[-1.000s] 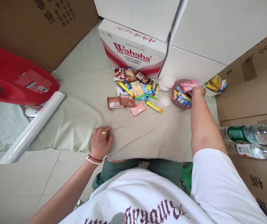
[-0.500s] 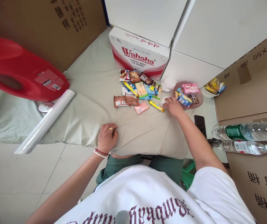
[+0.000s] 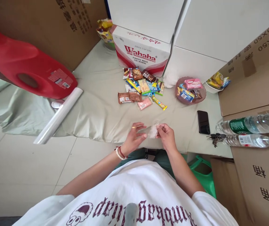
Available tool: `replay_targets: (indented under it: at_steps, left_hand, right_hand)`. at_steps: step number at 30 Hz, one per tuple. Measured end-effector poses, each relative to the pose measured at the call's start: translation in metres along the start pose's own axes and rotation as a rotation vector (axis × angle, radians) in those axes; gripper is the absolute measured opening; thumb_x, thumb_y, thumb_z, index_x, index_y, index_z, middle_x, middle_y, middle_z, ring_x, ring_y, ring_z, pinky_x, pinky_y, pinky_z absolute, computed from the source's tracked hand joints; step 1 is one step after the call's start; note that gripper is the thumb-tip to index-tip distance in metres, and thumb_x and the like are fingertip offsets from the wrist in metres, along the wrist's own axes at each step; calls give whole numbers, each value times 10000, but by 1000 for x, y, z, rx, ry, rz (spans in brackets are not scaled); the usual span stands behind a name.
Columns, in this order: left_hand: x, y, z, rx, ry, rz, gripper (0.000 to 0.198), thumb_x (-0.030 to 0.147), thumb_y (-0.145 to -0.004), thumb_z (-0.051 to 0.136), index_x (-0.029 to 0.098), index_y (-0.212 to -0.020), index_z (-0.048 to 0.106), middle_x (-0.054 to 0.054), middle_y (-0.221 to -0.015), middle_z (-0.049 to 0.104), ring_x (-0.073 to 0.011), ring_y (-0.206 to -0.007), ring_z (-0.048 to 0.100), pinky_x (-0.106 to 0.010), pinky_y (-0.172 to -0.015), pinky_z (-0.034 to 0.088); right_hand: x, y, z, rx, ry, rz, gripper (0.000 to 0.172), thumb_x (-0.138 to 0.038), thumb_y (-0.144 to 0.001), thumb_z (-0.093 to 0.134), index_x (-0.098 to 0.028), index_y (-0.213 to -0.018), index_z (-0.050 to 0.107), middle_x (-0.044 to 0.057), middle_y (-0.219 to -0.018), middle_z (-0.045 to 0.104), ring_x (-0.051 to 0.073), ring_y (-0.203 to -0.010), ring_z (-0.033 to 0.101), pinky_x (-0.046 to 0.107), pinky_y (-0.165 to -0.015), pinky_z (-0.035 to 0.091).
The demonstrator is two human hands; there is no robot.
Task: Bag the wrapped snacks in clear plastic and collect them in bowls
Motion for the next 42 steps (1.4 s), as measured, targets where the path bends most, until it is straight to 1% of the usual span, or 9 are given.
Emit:
replay_targets:
  at_steps: [4, 12, 20, 23, 27, 29, 33, 38, 42]
  left_hand:
    - [-14, -14, 28, -114, 147, -187, 516, 554, -751, 868, 191, -1052, 658, -56, -986, 689, -199, -908, 662, -322, -777, 540]
    - [-27, -14, -15, -48, 426, -370, 397, 451, -705, 906, 182, -931, 720, -13, -816, 700, -143, -731, 654, -309, -731, 521]
    - [-14, -22, -68, 119, 351, -289, 374, 223, -564, 901, 173, -889, 723, 3, -849, 686, -104, -743, 585, -240, -696, 448]
    - [-9, -17, -63, 120, 268, -248, 321, 270, -636, 851, 182, -915, 718, 6, -855, 666, -117, -762, 571, -260, -726, 442]
    - [-5, -6, -44, 102, 188, -212, 245, 295, -706, 779, 195, -919, 711, 8, -842, 645, -124, -743, 537, -269, -714, 424]
    - [-3, -3, -42, 94, 155, -182, 183, 264, -708, 724, 191, -875, 717, 4, -830, 632, -126, -740, 523, -273, -710, 413]
    - [0, -1, -74, 179, 57, -88, 60, 209, -653, 616, 192, -688, 662, -6, -826, 596, -140, -785, 528, -287, -749, 412]
    - [-5, 5, -131, 249, -18, -133, 92, 169, -574, 592, 190, -648, 643, -15, -802, 607, -153, -763, 519, -294, -707, 397]
    - [2, -1, -142, 240, -37, -136, 157, 265, -728, 614, 193, -836, 704, -61, -1027, 709, -209, -974, 615, -337, -866, 473]
  right_hand:
    - [-10, 13, 17, -105, -41, 11, 417, -564, -689, 888, -221, -808, 683, -45, -637, 566, 96, -521, 450, 232, -473, 385]
    - [-13, 17, -22, -231, -187, 134, 392, -491, -690, 906, -209, -756, 642, -7, -760, 620, 133, -677, 559, 261, -639, 482]
    - [6, 18, -37, -82, -57, 44, 468, -561, -673, 899, -233, -930, 687, 28, -939, 676, 175, -833, 617, 313, -763, 559]
    - [10, 16, -46, 123, 89, -42, 554, -715, -771, 744, -241, -1045, 661, 61, -1018, 659, 215, -899, 624, 336, -715, 576]
    - [17, 7, -21, 95, 300, -116, 738, -643, -726, 793, -246, -1320, 605, 105, -1222, 646, 218, -911, 647, 368, -733, 585]
    - [24, -2, -10, 68, 331, -108, 693, -548, -654, 856, -234, -1241, 663, 76, -1095, 680, 185, -791, 619, 355, -714, 566]
    - [29, -20, -11, -3, 118, 11, 433, -543, -669, 821, -223, -937, 703, -30, -686, 573, 136, -595, 497, 285, -564, 459]
    - [-4, -33, -28, -64, -93, 41, 466, -459, -572, 951, -216, -909, 738, -40, -738, 611, 90, -606, 482, 233, -569, 428]
    - [-32, -39, -15, -194, -37, 5, 416, -463, -601, 958, -226, -884, 768, -28, -771, 647, 94, -634, 502, 234, -603, 433]
Point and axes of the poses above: each hand's wrist, its own y-axis away from the middle knuckle, its own z-axis out of the palm, x = y × z, the point moved 9 cm from there along -y, towards the middle knuckle
